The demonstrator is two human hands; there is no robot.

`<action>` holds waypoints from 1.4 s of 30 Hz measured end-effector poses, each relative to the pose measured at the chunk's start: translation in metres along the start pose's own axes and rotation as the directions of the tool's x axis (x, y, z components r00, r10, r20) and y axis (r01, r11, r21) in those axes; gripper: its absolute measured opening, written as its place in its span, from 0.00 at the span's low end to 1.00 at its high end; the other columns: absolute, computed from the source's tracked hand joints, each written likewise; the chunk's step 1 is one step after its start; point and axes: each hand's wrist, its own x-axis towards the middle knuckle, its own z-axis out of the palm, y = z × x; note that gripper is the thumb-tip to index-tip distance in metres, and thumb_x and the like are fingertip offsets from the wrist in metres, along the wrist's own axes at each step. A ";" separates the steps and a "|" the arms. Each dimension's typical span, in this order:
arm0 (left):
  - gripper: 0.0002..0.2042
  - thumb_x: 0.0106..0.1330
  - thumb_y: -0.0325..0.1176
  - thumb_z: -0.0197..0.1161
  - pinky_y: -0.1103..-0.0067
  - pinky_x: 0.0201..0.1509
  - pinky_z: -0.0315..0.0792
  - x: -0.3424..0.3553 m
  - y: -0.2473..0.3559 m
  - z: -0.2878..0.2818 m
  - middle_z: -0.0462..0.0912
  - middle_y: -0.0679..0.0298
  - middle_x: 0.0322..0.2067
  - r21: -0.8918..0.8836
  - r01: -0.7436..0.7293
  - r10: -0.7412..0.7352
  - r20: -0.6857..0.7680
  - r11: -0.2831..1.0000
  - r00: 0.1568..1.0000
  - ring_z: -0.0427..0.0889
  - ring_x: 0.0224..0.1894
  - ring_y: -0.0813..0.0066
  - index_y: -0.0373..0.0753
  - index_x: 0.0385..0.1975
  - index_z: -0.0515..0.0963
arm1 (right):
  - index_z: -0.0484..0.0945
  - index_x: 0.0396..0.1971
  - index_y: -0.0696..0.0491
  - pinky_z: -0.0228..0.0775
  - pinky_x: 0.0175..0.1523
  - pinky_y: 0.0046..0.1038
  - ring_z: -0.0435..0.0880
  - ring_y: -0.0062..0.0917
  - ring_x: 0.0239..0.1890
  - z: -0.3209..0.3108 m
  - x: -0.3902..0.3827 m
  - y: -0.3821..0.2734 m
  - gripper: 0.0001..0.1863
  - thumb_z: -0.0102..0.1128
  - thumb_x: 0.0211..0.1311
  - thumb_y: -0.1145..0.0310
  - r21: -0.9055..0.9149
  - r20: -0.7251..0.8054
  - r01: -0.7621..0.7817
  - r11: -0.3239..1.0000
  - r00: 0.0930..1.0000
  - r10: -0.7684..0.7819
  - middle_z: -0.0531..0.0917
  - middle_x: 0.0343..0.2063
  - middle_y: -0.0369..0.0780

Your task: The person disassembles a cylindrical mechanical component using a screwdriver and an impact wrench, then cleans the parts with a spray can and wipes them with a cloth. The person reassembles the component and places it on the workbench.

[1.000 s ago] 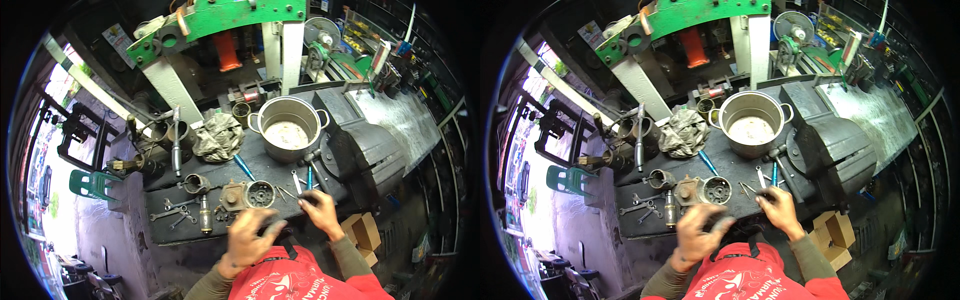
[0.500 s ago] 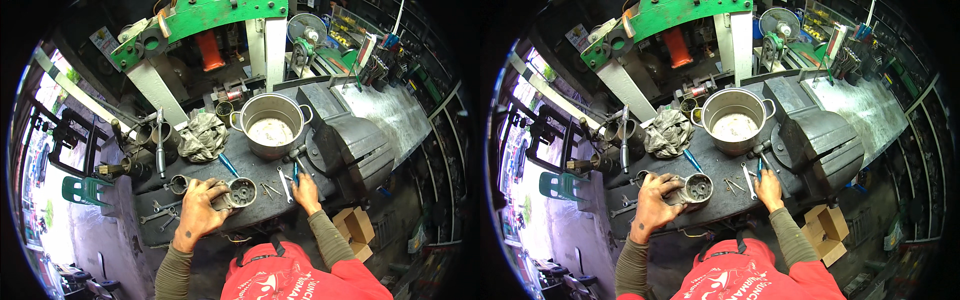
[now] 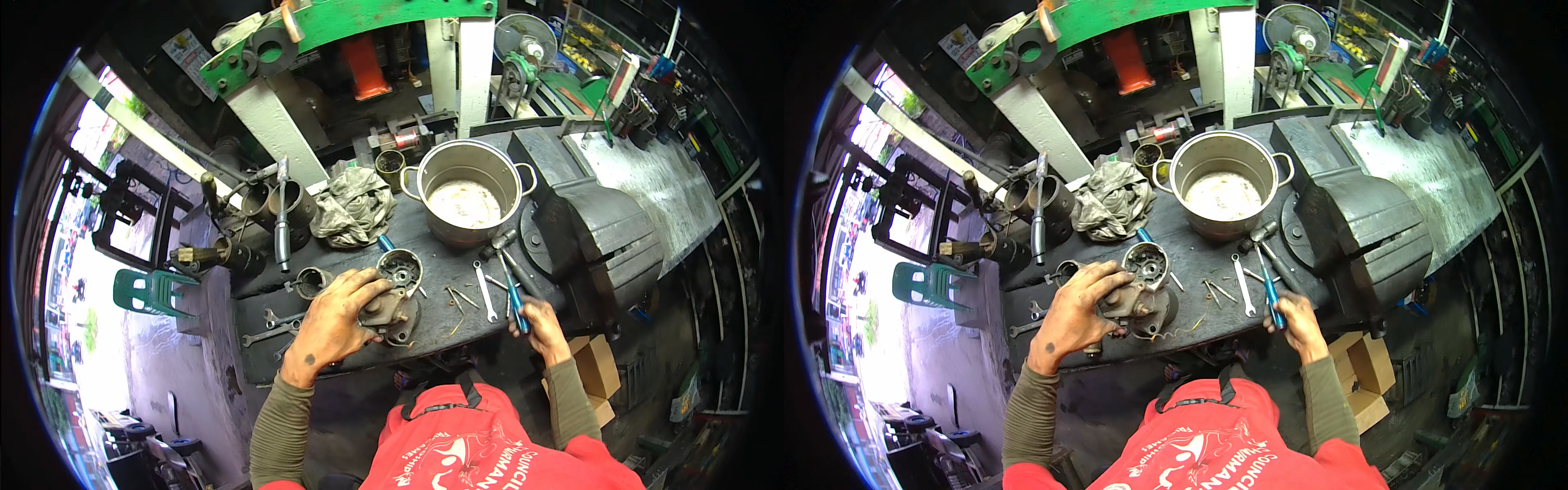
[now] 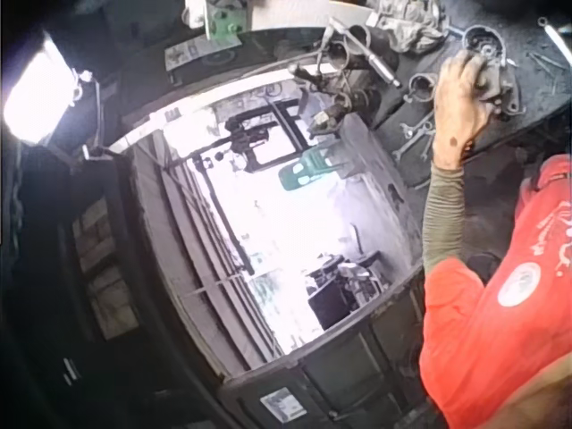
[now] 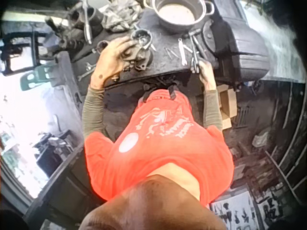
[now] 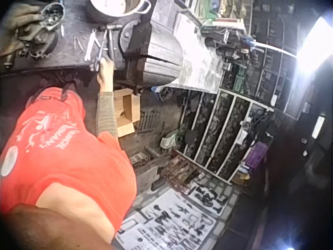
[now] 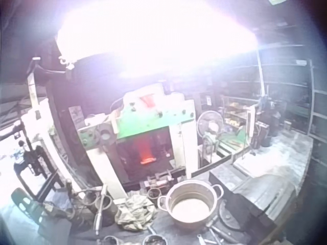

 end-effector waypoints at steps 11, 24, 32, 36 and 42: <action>0.43 0.41 0.40 0.89 0.61 0.61 0.76 -0.001 0.025 0.040 0.80 0.51 0.49 -0.007 0.159 -0.155 -0.271 0.987 0.950 0.81 0.54 0.46 0.31 0.60 0.76 | 0.83 0.31 0.55 0.69 0.32 0.34 0.77 0.24 0.24 0.054 -0.067 0.089 0.21 0.74 0.66 0.49 -0.761 -0.071 0.013 0.648 0.992 -0.104 0.79 0.20 0.37; 0.43 0.41 0.34 0.88 0.63 0.61 0.76 -0.008 0.020 0.027 0.80 0.50 0.54 -0.098 0.222 -0.239 -0.225 0.970 0.945 0.82 0.55 0.49 0.39 0.63 0.76 | 0.85 0.26 0.57 0.74 0.31 0.43 0.85 0.46 0.22 0.157 -0.048 0.058 0.21 0.71 0.64 0.51 -0.796 -0.013 0.126 0.592 0.974 -0.225 0.81 0.18 0.51; 0.50 0.44 0.22 0.79 0.61 0.74 0.71 0.014 -0.002 -0.004 0.72 0.46 0.69 -0.156 -0.064 0.089 0.164 0.986 0.982 0.74 0.70 0.43 0.43 0.75 0.67 | 0.88 0.29 0.55 0.72 0.31 0.41 0.80 0.39 0.19 0.172 -0.049 0.053 0.16 0.71 0.64 0.55 -0.750 0.063 0.201 0.630 0.970 -0.235 0.82 0.18 0.47; 0.49 0.41 0.21 0.83 0.63 0.71 0.74 0.023 -0.009 -0.014 0.78 0.47 0.65 -0.241 -0.039 0.091 0.206 0.970 0.974 0.77 0.68 0.46 0.39 0.71 0.71 | 0.87 0.32 0.58 0.70 0.30 0.39 0.73 0.35 0.18 0.194 -0.036 0.047 0.17 0.71 0.64 0.56 -0.561 0.208 0.379 0.736 0.925 -0.319 0.77 0.17 0.49; 0.45 0.42 0.24 0.85 0.68 0.63 0.79 0.021 -0.014 -0.023 0.83 0.51 0.59 -0.293 -0.018 0.073 0.180 0.956 0.981 0.83 0.62 0.60 0.37 0.67 0.75 | 0.85 0.27 0.56 0.71 0.30 0.38 0.79 0.30 0.20 0.133 -0.058 0.098 0.20 0.72 0.66 0.53 -0.728 0.009 0.152 0.669 0.977 -0.212 0.80 0.17 0.46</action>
